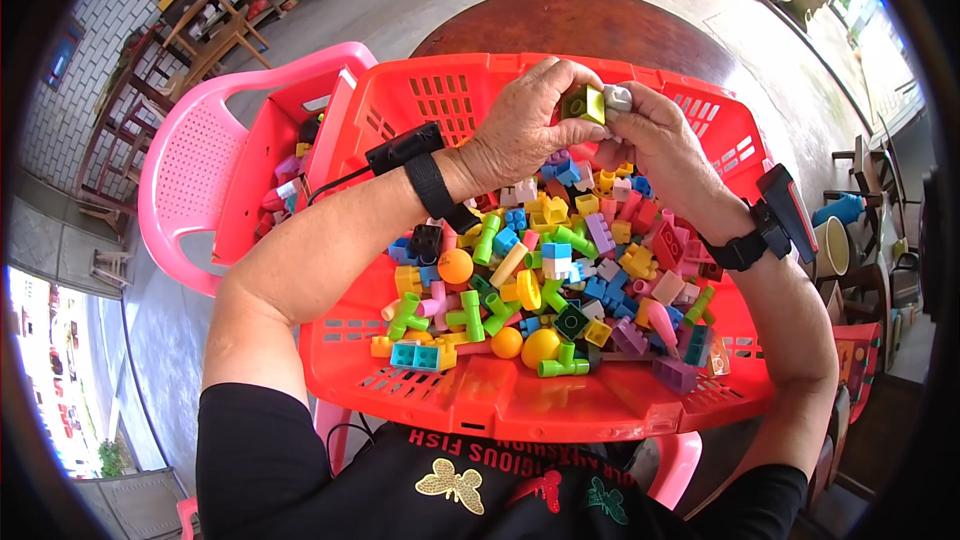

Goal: The person is shown assembling several small toy blocks together over a red basket filled with more blocks.

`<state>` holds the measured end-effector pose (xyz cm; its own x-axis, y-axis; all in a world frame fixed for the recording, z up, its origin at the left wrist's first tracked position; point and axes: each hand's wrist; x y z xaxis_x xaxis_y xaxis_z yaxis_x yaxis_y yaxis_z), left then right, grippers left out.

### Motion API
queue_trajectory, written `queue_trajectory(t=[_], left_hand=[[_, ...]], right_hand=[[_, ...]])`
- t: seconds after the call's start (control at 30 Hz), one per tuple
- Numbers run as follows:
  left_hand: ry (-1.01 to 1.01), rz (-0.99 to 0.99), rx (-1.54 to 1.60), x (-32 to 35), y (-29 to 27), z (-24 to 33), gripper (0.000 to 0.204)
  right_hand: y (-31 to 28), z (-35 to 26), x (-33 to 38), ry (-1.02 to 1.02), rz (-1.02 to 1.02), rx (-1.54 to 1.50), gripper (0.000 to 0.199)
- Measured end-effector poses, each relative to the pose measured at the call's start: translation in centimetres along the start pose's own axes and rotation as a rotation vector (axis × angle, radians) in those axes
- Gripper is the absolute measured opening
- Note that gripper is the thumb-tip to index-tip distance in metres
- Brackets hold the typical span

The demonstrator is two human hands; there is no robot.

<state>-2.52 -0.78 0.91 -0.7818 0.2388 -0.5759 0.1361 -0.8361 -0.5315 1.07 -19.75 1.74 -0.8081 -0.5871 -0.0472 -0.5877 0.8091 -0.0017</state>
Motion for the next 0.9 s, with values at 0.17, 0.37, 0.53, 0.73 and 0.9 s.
queue_trajectory(t=[0.17, 0.37, 0.53, 0.73, 0.9], left_hand=[[-0.252, 0.016, 0.583, -0.2, -0.3, 0.0, 0.038], [-0.353, 0.003, 0.663, -0.1, -0.8, 1.0, 0.038], [-0.053, 0.069, 0.343, 0.1, -0.6, 0.8, 0.044], [0.211, 0.078, 0.035, -0.4, -0.9, 1.5, 0.045], [-0.035, 0.079, -0.014, -0.2, -0.2, 0.6, 0.042]], right_hand=[[-0.2, -0.9, -0.2, 0.048, -0.109, -0.228, 0.02], [-0.1, 0.0, -0.4, -0.03, -0.051, -0.152, 0.019], [0.0, 0.0, -0.4, -0.028, -0.061, -0.157, 0.019], [-0.2, 0.0, -0.3, -0.002, -0.068, -0.232, 0.018], [-0.1, 0.4, -0.3, -0.004, -0.02, -0.094, 0.016]])
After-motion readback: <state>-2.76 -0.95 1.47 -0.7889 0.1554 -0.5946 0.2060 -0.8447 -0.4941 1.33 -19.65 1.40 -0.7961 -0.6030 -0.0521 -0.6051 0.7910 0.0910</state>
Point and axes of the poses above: each hand's wrist, its own x-axis away from the middle knuckle, its own y-axis out of the palm, z = x × y, and after that the axes turned 4 degrees about z, right-handed
